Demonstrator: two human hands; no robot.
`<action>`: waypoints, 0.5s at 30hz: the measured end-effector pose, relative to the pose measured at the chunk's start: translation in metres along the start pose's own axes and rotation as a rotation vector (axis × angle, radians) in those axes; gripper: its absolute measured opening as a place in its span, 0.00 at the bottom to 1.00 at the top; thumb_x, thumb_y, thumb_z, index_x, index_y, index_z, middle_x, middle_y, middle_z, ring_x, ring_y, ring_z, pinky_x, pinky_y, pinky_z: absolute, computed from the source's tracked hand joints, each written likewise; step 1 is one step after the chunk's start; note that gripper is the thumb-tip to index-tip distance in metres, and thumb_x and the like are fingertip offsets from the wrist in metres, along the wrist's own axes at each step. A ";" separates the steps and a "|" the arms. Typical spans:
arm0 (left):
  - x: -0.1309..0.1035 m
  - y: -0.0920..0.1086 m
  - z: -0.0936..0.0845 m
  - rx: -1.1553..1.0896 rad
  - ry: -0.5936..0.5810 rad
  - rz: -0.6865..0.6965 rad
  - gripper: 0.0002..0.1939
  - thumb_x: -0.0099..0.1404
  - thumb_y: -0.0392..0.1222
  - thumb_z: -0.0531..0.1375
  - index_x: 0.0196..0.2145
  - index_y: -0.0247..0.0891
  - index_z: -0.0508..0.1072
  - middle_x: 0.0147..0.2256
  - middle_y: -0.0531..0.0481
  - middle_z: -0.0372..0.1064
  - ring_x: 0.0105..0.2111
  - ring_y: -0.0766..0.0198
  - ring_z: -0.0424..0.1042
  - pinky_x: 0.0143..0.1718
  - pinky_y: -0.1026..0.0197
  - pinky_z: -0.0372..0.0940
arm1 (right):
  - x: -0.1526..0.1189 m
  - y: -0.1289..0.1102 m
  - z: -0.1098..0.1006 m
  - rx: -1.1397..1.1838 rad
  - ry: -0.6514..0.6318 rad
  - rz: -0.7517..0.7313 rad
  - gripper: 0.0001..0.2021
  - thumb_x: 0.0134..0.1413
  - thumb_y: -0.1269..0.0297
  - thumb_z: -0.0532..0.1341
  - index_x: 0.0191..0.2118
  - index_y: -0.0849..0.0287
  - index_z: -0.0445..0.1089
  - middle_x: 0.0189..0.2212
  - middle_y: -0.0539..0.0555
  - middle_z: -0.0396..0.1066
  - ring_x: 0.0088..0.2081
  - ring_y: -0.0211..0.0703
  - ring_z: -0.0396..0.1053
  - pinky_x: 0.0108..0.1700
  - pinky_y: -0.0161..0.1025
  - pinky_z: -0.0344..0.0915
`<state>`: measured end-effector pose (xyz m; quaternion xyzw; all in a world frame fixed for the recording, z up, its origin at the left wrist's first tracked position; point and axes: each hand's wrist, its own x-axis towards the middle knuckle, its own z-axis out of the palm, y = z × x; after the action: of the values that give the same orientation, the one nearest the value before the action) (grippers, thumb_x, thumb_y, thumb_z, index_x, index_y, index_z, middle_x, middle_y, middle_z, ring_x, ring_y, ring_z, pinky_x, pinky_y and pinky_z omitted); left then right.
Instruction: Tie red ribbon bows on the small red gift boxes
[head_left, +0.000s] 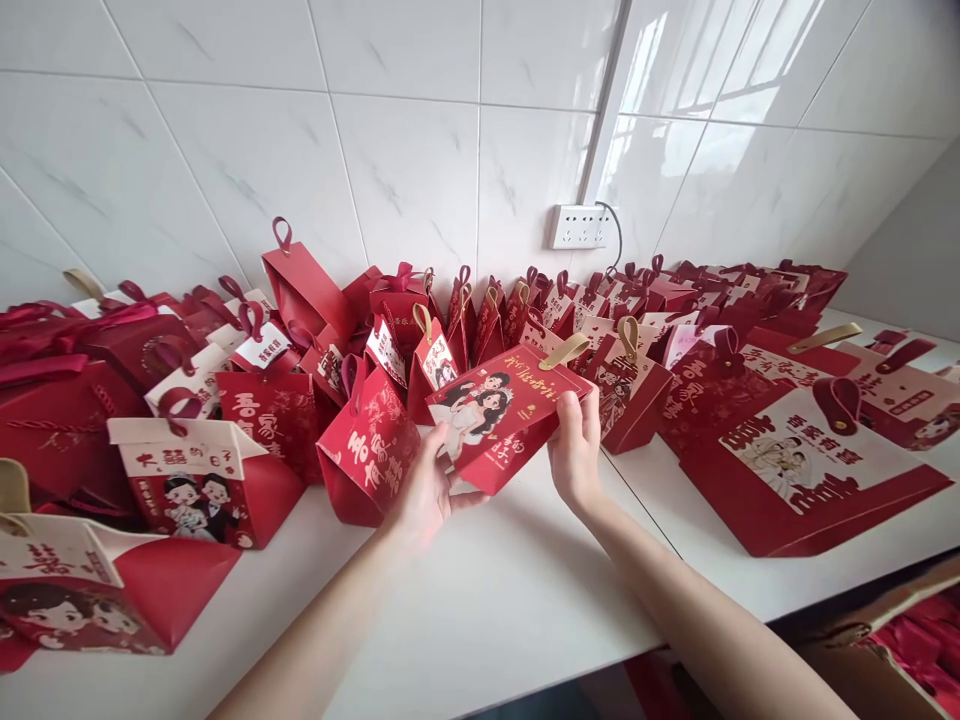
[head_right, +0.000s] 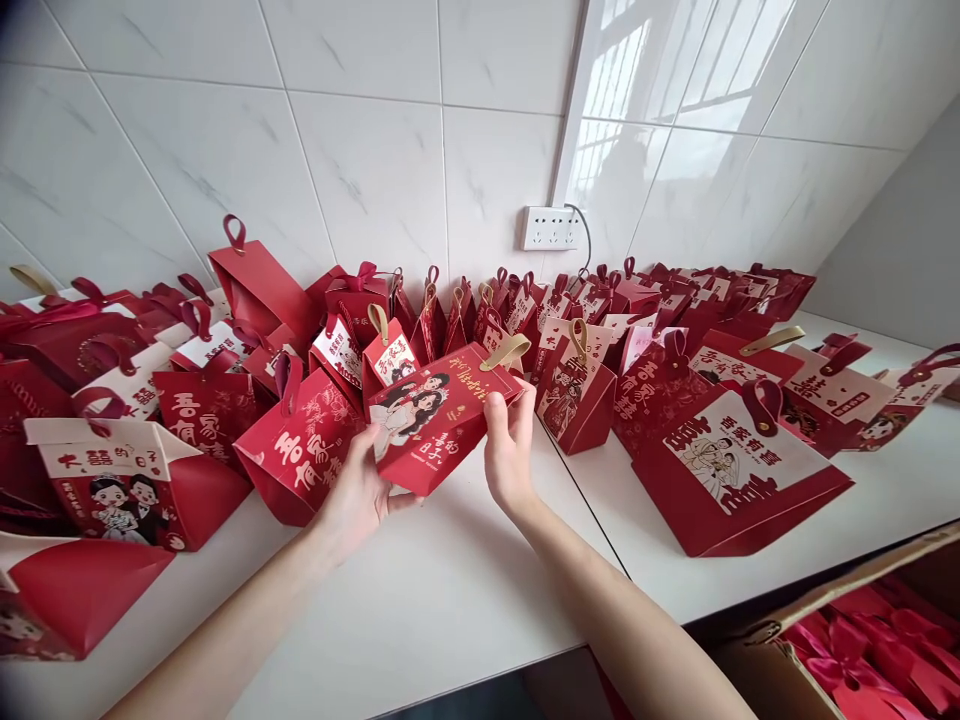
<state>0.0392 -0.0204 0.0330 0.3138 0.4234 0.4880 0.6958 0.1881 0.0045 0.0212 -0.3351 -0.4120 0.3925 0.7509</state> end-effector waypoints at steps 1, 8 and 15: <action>0.001 0.000 0.000 -0.006 0.018 -0.039 0.23 0.60 0.58 0.55 0.51 0.48 0.66 0.41 0.50 0.72 0.29 0.64 0.73 0.20 0.64 0.70 | -0.001 -0.002 0.001 -0.028 -0.010 -0.002 0.11 0.52 0.54 0.59 0.37 0.50 0.58 0.32 0.46 0.67 0.29 0.36 0.66 0.31 0.35 0.65; 0.005 -0.003 -0.001 0.030 0.032 -0.104 0.25 0.58 0.59 0.56 0.50 0.45 0.66 0.38 0.48 0.73 0.27 0.64 0.72 0.21 0.62 0.70 | -0.001 -0.003 0.002 -0.077 0.006 0.029 0.12 0.51 0.56 0.60 0.37 0.51 0.56 0.30 0.44 0.66 0.24 0.33 0.62 0.25 0.31 0.61; 0.005 -0.017 -0.019 0.541 0.129 0.871 0.35 0.49 0.50 0.67 0.52 0.41 0.62 0.47 0.43 0.65 0.48 0.53 0.68 0.38 0.57 0.73 | 0.007 0.010 -0.003 0.197 -0.050 0.228 0.10 0.47 0.56 0.60 0.37 0.53 0.66 0.34 0.48 0.69 0.33 0.39 0.67 0.35 0.35 0.65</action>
<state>0.0300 -0.0202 0.0088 0.5991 0.4065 0.6237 0.2945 0.1901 0.0141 0.0142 -0.2947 -0.3493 0.5221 0.7201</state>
